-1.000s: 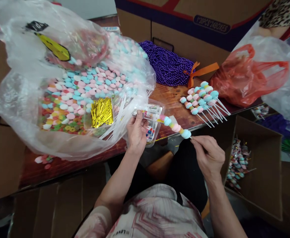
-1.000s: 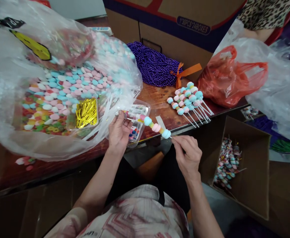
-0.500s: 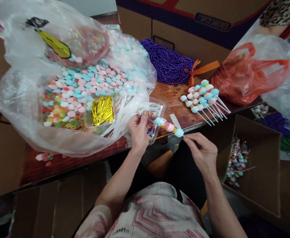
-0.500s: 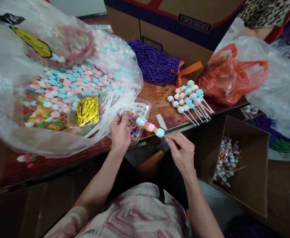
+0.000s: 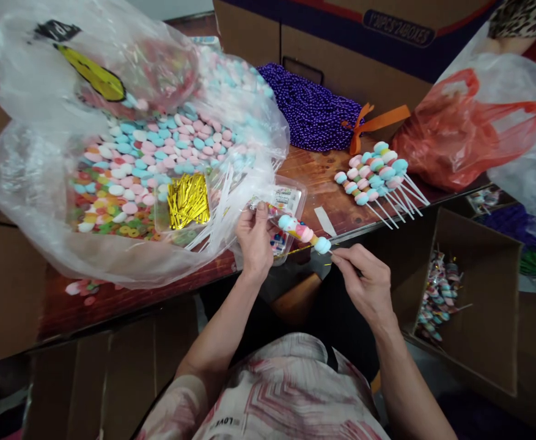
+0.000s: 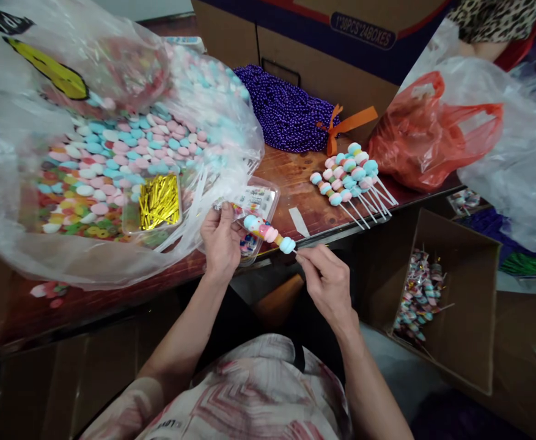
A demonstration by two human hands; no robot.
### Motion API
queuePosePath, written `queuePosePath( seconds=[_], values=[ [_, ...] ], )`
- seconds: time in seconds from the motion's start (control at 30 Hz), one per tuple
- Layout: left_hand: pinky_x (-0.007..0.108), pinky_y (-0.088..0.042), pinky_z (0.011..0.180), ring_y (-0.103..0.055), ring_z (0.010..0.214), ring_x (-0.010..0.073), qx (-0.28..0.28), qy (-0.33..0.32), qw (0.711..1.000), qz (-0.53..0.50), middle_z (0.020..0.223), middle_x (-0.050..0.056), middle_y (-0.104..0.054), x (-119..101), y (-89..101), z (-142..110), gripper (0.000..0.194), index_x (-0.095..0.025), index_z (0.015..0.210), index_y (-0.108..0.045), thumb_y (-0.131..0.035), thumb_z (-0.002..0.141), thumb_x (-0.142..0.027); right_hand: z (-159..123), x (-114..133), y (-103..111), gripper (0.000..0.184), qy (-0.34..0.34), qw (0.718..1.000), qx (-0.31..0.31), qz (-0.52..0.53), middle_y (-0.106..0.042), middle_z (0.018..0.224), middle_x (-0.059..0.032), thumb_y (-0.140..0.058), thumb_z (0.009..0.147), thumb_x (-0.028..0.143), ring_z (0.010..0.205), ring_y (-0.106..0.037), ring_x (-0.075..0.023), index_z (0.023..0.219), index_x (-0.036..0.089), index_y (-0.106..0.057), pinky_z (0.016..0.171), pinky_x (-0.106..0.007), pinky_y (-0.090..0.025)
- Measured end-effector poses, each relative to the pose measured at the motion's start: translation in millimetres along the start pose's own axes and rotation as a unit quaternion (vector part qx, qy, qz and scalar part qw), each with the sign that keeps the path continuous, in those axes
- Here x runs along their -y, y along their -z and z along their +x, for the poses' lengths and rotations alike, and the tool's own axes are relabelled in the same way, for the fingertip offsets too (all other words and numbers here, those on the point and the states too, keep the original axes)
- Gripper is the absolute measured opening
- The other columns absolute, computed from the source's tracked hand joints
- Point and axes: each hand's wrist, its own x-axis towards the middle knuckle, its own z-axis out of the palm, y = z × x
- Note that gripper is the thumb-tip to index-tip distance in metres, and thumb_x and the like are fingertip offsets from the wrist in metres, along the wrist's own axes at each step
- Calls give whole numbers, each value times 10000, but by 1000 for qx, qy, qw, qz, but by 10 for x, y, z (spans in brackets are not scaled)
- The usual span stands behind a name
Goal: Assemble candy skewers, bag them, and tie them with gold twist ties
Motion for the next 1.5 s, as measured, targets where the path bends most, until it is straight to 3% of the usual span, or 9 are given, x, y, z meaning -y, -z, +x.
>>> queuePosePath(
  seconds=[0.23, 0.43, 0.67, 0.87, 1.07, 1.23, 1.33, 1.5],
  values=[
    [208, -540, 659, -697, 682, 107, 6, 18, 1000, -2, 814, -23, -722, 14, 26, 5, 332, -213, 871, -668, -845, 730, -456, 2, 34, -5, 114, -28, 999, 14, 37, -593, 713, 14, -623, 938, 176, 628, -542, -113, 873, 199, -713, 595, -259, -408],
    [221, -561, 717, -690, 686, 99, 3, -6, 1000, -19, 792, -32, -712, 48, 35, 25, 356, -196, 847, -651, -850, 723, -464, 8, 48, 29, 176, -66, 992, 85, 67, -555, 699, 21, -572, 969, 199, 642, -527, -104, 830, 197, -680, 625, -256, -396],
    [255, -572, 817, -726, 800, 134, 8, -17, 1000, -2, 781, -16, -709, 52, 39, 30, 360, -196, 841, -621, -799, 778, -503, -29, 15, 23, 198, -127, 981, 100, 108, -543, 669, 35, -565, 981, 262, 556, -452, -86, 831, 203, -680, 567, -254, -357],
    [301, -596, 795, -748, 752, 163, 18, 15, 1000, -11, 776, -21, -719, 71, 6, -14, 415, -209, 867, -568, -795, 765, -540, -36, 44, -16, 202, -133, 982, 90, 103, -548, 662, 39, -580, 970, 283, 549, -444, -79, 817, 199, -682, 551, -246, -347],
    [280, -589, 784, -757, 864, 180, -4, 6, 1000, -4, 837, -9, -745, 86, -50, -93, 405, -227, 871, -522, -804, 770, -501, -61, 71, -78, 200, -165, 976, 84, 119, -532, 593, 52, -578, 955, 296, 510, -444, -83, 817, 194, -681, 536, -242, -359],
    [236, -559, 671, -760, 818, 171, 39, 72, 997, 12, 900, 23, -767, 48, -29, -141, 415, -230, 949, -550, -798, 771, -512, -54, 65, -99, 184, -145, 986, 24, 79, -549, 604, 42, -588, 948, 282, 558, -508, -97, 816, 191, -677, 558, -237, -382],
    [197, -522, 610, -763, 838, 174, 84, 92, 991, 45, 921, 40, -772, 36, -23, -168, 430, -209, 941, -585, -853, 718, -460, -47, 46, -97, 168, -120, 990, 41, 66, -568, 617, 40, -587, 948, 262, 565, -525, -96, 825, 193, -679, 570, -235, -395],
    [257, -581, 729, -766, 962, 228, 125, 109, 985, 51, 931, 66, -784, 26, -43, -214, 414, -188, 927, -609, -857, 717, -444, -58, 66, -151, 171, -111, 989, 50, 80, -558, 604, 43, -577, 952, 247, 552, -517, -91, 814, 194, -663, 554, -231, -388]
  ],
)
